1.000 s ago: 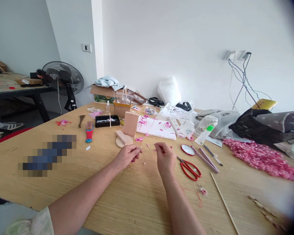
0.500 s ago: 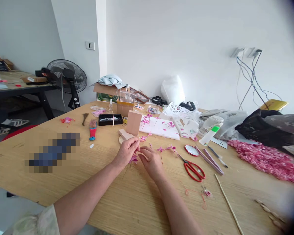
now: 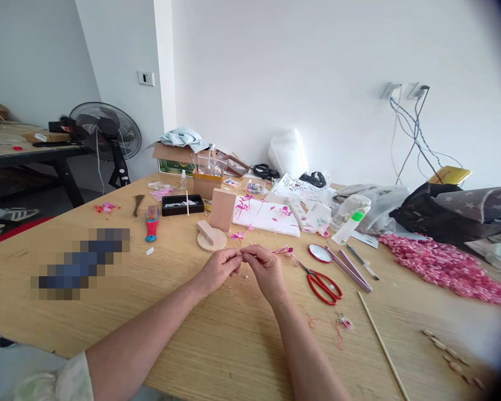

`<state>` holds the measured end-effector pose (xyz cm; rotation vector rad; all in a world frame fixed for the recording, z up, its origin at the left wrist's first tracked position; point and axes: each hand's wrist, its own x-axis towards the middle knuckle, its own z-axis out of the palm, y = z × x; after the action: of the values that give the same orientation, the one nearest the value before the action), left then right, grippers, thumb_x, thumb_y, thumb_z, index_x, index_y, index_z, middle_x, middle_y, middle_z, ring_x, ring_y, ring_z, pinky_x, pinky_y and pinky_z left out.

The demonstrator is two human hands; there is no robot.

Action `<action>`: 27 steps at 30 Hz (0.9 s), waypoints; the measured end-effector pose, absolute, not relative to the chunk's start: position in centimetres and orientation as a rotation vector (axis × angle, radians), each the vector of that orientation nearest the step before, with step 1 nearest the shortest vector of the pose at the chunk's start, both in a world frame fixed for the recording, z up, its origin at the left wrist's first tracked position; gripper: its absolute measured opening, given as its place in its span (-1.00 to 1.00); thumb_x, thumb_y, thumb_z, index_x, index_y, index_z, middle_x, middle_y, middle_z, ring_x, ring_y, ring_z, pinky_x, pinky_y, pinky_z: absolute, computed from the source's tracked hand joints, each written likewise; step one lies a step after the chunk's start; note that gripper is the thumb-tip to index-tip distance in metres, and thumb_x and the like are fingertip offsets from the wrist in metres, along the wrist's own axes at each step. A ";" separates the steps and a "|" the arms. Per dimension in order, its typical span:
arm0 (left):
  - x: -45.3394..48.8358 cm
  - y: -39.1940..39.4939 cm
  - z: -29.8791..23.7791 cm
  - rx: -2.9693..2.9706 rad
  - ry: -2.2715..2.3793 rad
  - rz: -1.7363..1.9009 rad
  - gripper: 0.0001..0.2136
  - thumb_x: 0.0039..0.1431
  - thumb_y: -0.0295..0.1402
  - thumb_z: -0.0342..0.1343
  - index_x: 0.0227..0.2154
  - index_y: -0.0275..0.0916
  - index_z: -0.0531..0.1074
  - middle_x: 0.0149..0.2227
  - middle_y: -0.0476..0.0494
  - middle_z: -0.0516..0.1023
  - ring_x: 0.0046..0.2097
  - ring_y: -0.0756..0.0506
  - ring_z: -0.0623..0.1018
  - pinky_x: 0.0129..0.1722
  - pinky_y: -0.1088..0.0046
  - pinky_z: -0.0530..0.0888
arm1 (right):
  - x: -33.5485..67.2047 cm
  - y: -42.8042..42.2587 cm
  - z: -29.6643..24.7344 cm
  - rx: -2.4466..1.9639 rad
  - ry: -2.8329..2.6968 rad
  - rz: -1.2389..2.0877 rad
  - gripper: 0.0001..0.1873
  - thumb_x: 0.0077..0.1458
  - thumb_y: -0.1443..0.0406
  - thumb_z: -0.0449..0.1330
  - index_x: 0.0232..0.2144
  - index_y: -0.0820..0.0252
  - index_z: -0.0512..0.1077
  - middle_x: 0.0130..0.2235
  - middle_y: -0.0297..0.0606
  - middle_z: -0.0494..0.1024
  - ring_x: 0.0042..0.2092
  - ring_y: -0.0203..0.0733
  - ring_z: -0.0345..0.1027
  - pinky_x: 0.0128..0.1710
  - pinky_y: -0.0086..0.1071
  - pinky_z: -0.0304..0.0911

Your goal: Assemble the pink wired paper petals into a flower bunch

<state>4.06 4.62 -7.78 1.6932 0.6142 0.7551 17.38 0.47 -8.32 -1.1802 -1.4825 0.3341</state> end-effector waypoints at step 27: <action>3.7 5.6 -7.6 1.143 0.517 0.947 -0.80 -0.04 -0.28 0.11 -0.39 -0.32 0.41 -0.54 0.02 0.34 -0.55 0.12 0.31 -0.55 0.62 0.25 | 21.5 0.3 -8.4 -1.916 -1.513 0.116 -0.87 -0.19 0.39 0.10 -0.65 0.15 0.40 -0.64 -0.36 0.44 -0.55 -0.27 0.26 -0.55 -0.46 0.04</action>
<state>3.70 5.61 -7.63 1.1426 0.5173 0.9468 21.51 0.30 -8.43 -1.9164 -1.5126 0.1161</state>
